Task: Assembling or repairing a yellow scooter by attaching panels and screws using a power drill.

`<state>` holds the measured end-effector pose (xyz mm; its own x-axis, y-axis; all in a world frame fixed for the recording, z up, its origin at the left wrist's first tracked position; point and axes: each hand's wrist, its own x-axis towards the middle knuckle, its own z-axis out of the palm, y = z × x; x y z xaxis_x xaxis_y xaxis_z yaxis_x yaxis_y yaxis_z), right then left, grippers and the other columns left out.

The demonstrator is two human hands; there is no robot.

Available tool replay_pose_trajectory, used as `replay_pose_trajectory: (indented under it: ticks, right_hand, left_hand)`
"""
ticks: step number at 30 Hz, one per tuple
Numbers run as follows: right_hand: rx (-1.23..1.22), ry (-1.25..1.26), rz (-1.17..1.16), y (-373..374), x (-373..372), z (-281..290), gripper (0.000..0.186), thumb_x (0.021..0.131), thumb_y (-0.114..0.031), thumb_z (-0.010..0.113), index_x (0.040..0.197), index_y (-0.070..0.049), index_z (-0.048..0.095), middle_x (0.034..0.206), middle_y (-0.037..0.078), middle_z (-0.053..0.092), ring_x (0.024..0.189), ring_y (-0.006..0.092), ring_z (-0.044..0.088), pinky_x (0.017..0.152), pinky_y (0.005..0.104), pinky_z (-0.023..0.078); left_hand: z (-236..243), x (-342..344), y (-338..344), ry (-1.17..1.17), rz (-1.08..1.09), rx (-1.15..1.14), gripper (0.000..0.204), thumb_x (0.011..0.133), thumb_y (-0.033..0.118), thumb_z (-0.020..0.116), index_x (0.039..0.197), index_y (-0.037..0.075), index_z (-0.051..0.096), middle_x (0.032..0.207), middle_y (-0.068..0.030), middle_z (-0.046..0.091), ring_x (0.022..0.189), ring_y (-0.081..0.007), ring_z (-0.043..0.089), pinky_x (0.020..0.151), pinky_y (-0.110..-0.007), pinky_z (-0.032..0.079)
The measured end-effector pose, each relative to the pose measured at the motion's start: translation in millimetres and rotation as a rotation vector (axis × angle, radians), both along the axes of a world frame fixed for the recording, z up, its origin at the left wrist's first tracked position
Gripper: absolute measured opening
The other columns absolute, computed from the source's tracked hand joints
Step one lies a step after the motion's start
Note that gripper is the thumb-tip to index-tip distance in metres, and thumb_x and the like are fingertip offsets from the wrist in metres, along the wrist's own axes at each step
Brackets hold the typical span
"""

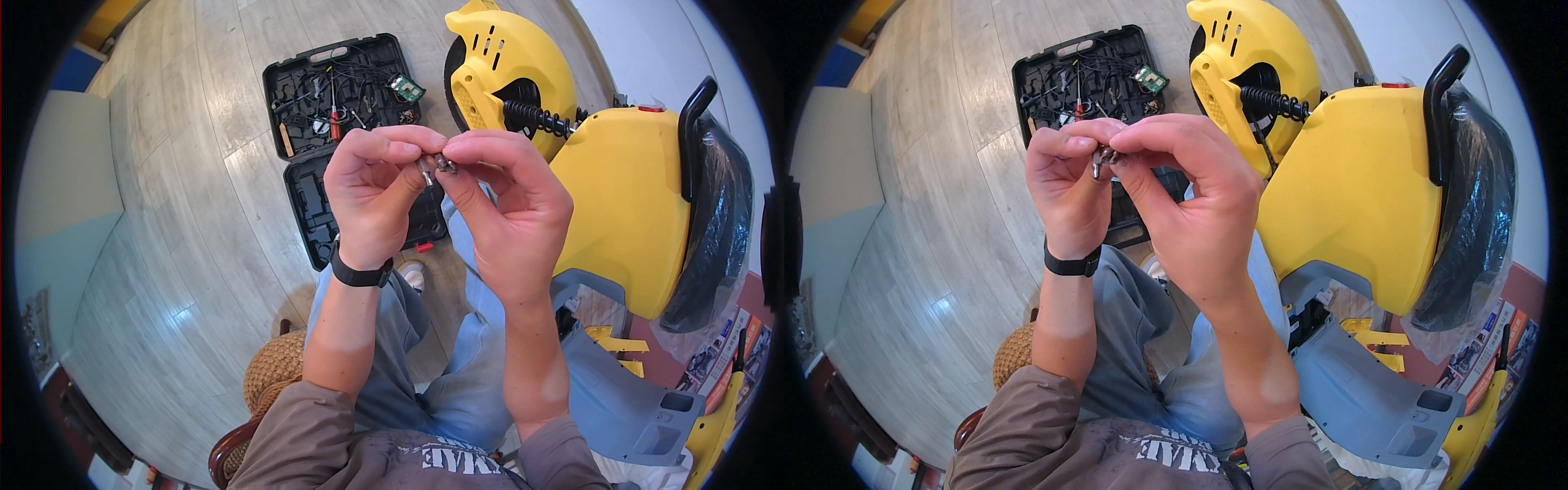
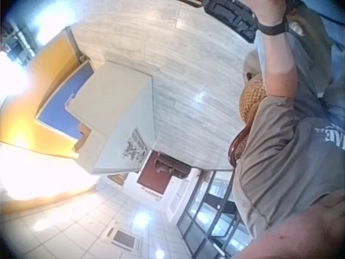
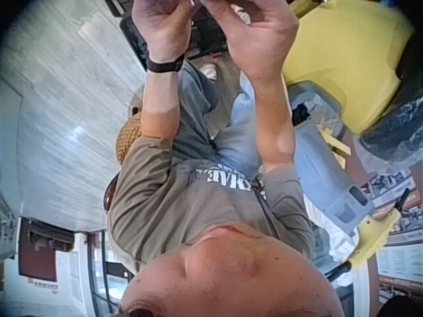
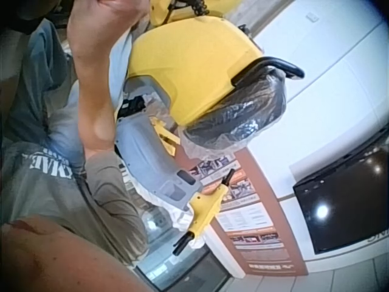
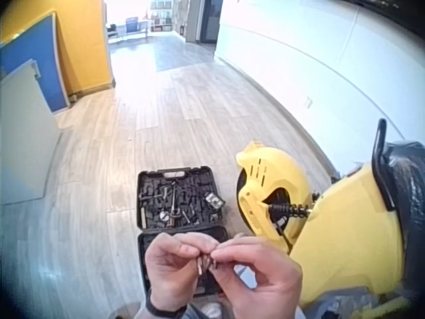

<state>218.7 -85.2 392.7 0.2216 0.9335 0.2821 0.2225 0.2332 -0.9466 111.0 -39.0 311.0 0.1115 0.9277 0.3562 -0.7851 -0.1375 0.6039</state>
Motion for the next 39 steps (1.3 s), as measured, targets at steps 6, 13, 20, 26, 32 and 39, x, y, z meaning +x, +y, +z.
replay_pose_trajectory:
  ticks: [6,13,20,26,32,39]
  right_hand:
    - [0.022,-0.01,0.012,0,0,0,0.02,0.084,0.014,0.066,0.102,0.005,0.065,0.102,0.01,0.063,0.094,0.0161,0.064,0.084,0.0279,0.055]
    - [0.013,0.005,0.008,-1,2,0,0.02,0.084,0.014,0.066,0.102,0.006,0.064,0.101,0.01,0.064,0.093,0.016,0.064,0.083,0.0277,0.055]
    - [-0.029,0.055,-0.007,-2,1,2,0.019,0.086,0.012,0.066,0.103,0.005,0.063,0.099,0.009,0.064,0.091,0.0145,0.064,0.083,0.027,0.055]
    - [-0.048,0.074,-0.021,-3,1,3,0.018,0.087,0.011,0.066,0.103,0.005,0.063,0.099,0.008,0.064,0.091,0.0136,0.064,0.082,0.0261,0.055]
    - [-0.076,0.069,-0.038,-4,3,4,0.018,0.088,0.008,0.067,0.105,0.004,0.062,0.1,0.007,0.065,0.092,0.0123,0.063,0.081,0.0245,0.053]
    - [-0.107,0.16,-0.138,-4,4,3,0.017,0.088,-0.003,0.071,0.104,0.001,0.066,0.098,0.006,0.069,0.087,0.011,0.065,0.078,0.0248,0.053]
  left_hand:
    - [1,-1,0,0.029,0.041,0.03,0.021,0.087,-0.014,0.061,0.099,0.002,0.053,0.108,-0.0216,0.066,0.098,-0.0227,0.066,0.085,-0.032,0.056]
    - [4,1,-1,0.027,0.058,0.026,0.021,0.087,-0.014,0.061,0.098,0.001,0.053,0.107,-0.0211,0.066,0.097,-0.0218,0.066,0.084,-0.031,0.056]
    - [5,1,-3,0.029,0.04,0.003,0.021,0.087,-0.014,0.061,0.098,0.001,0.053,0.107,-0.0211,0.065,0.094,-0.0202,0.065,0.084,-0.03,0.056]
    - [7,1,-3,0.03,0.03,-0.009,0.021,0.087,-0.014,0.062,0.099,0.001,0.053,0.106,-0.0207,0.065,0.094,-0.0199,0.065,0.084,-0.03,0.055]
    - [9,3,-4,0.061,0.029,-0.031,0.022,0.087,-0.014,0.062,0.1,0.0,0.053,0.108,-0.0206,0.064,0.095,-0.0195,0.065,0.083,-0.029,0.056]
    - [15,2,-6,0.121,0.002,-0.077,0.022,0.087,-0.011,0.064,0.102,0.001,0.053,0.104,-0.0185,0.067,0.095,-0.0172,0.065,0.08,-0.027,0.056]
